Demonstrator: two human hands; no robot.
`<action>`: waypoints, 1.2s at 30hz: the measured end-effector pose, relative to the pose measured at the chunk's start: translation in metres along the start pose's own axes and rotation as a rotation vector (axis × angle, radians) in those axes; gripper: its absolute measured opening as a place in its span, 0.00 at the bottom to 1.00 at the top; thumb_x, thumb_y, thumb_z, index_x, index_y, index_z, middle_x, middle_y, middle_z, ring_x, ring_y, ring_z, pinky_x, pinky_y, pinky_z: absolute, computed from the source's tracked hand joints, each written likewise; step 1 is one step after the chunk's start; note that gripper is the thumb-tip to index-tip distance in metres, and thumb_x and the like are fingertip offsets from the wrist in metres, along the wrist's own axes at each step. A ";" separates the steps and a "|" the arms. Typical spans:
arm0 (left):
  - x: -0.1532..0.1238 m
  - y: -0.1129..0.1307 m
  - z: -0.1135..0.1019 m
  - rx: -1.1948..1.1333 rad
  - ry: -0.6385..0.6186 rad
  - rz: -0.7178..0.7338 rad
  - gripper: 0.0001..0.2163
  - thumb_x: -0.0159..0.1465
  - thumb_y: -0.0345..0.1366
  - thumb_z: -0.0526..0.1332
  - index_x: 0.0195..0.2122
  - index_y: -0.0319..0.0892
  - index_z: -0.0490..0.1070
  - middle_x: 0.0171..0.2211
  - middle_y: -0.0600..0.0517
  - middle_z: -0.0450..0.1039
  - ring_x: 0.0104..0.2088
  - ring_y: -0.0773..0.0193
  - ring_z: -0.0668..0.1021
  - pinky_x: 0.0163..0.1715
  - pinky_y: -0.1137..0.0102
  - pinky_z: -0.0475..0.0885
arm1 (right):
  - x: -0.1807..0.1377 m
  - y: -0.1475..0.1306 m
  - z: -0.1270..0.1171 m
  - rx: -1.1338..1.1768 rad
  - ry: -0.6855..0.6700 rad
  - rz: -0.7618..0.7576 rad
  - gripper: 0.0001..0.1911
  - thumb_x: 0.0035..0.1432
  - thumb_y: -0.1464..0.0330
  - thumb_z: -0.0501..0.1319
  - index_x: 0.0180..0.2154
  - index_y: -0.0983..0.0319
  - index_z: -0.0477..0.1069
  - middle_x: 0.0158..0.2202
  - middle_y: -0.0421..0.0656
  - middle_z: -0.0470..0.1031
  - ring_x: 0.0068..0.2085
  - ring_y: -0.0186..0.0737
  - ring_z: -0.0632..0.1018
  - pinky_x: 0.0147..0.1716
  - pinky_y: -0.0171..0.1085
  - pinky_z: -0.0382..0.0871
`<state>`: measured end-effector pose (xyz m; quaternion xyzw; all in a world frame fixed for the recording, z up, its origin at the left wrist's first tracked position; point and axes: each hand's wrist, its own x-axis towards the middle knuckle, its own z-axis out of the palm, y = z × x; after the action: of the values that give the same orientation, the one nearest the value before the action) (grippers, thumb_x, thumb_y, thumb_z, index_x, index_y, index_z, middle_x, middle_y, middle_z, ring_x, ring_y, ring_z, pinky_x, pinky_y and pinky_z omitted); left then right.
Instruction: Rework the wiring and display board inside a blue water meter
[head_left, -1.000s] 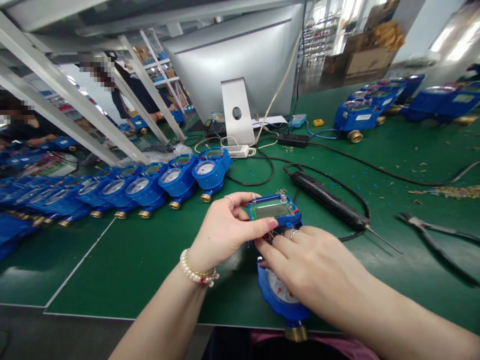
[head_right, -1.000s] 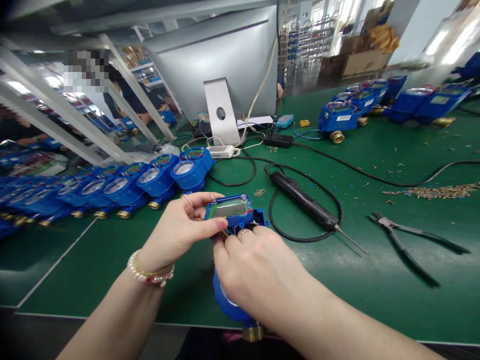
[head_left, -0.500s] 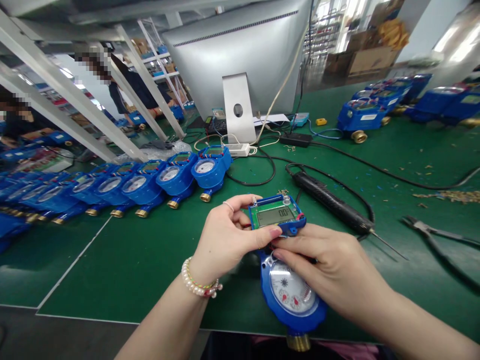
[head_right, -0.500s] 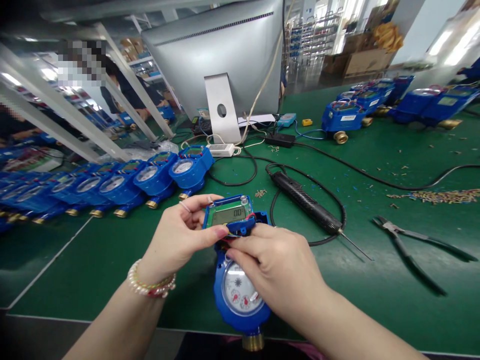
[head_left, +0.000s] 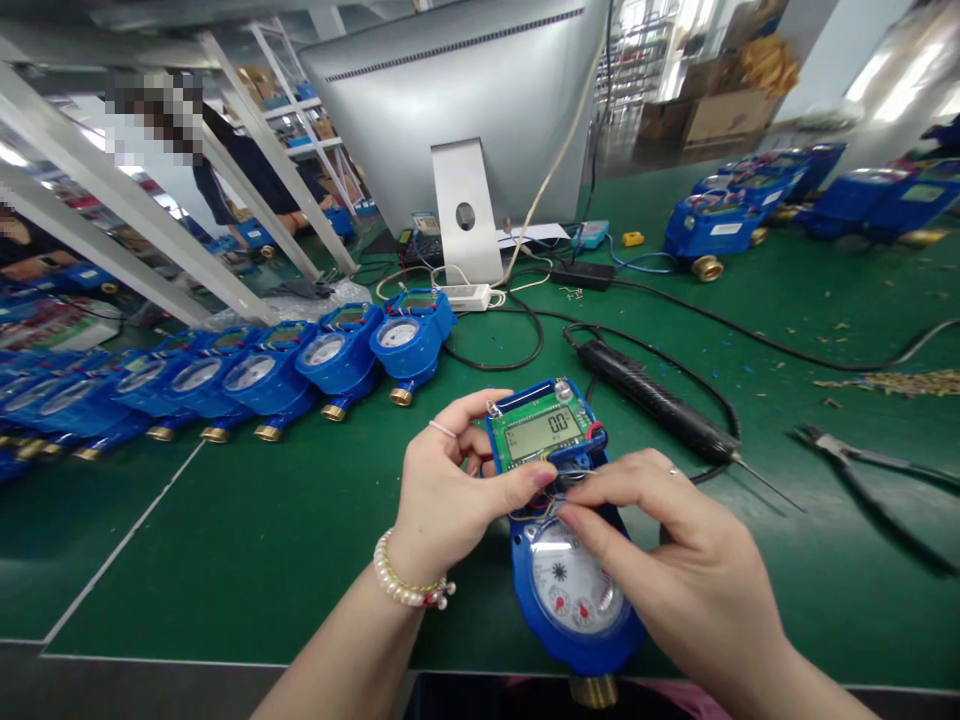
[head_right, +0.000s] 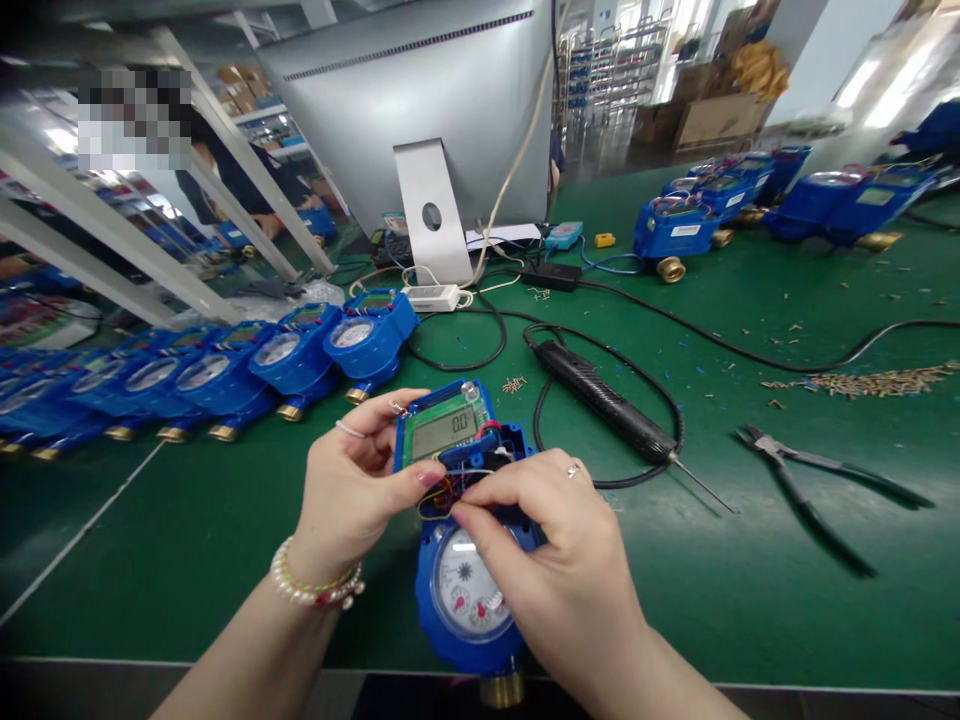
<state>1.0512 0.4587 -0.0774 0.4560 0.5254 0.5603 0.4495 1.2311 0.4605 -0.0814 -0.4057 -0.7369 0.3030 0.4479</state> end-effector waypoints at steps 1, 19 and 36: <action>0.000 0.001 0.000 -0.010 0.000 -0.002 0.28 0.45 0.34 0.75 0.48 0.44 0.70 0.33 0.52 0.78 0.31 0.66 0.79 0.32 0.76 0.74 | -0.003 0.002 -0.001 0.000 0.033 0.057 0.06 0.54 0.71 0.65 0.33 0.56 0.69 0.31 0.35 0.73 0.34 0.36 0.73 0.35 0.37 0.65; 0.002 0.007 0.003 0.008 0.034 -0.008 0.24 0.47 0.32 0.74 0.46 0.44 0.72 0.29 0.55 0.77 0.33 0.65 0.80 0.34 0.75 0.75 | 0.024 -0.019 0.025 -0.422 -0.139 0.105 0.15 0.53 0.56 0.64 0.38 0.58 0.75 0.41 0.47 0.72 0.47 0.53 0.68 0.47 0.50 0.58; 0.004 0.009 -0.003 0.064 0.040 0.004 0.25 0.46 0.32 0.74 0.46 0.43 0.73 0.29 0.54 0.78 0.35 0.64 0.80 0.32 0.77 0.74 | 0.013 -0.013 0.010 -0.413 -0.125 0.023 0.06 0.57 0.69 0.61 0.28 0.58 0.74 0.28 0.38 0.77 0.35 0.41 0.73 0.38 0.44 0.55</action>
<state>1.0477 0.4616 -0.0689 0.4600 0.5508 0.5533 0.4231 1.2144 0.4641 -0.0693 -0.4777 -0.8049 0.1751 0.3054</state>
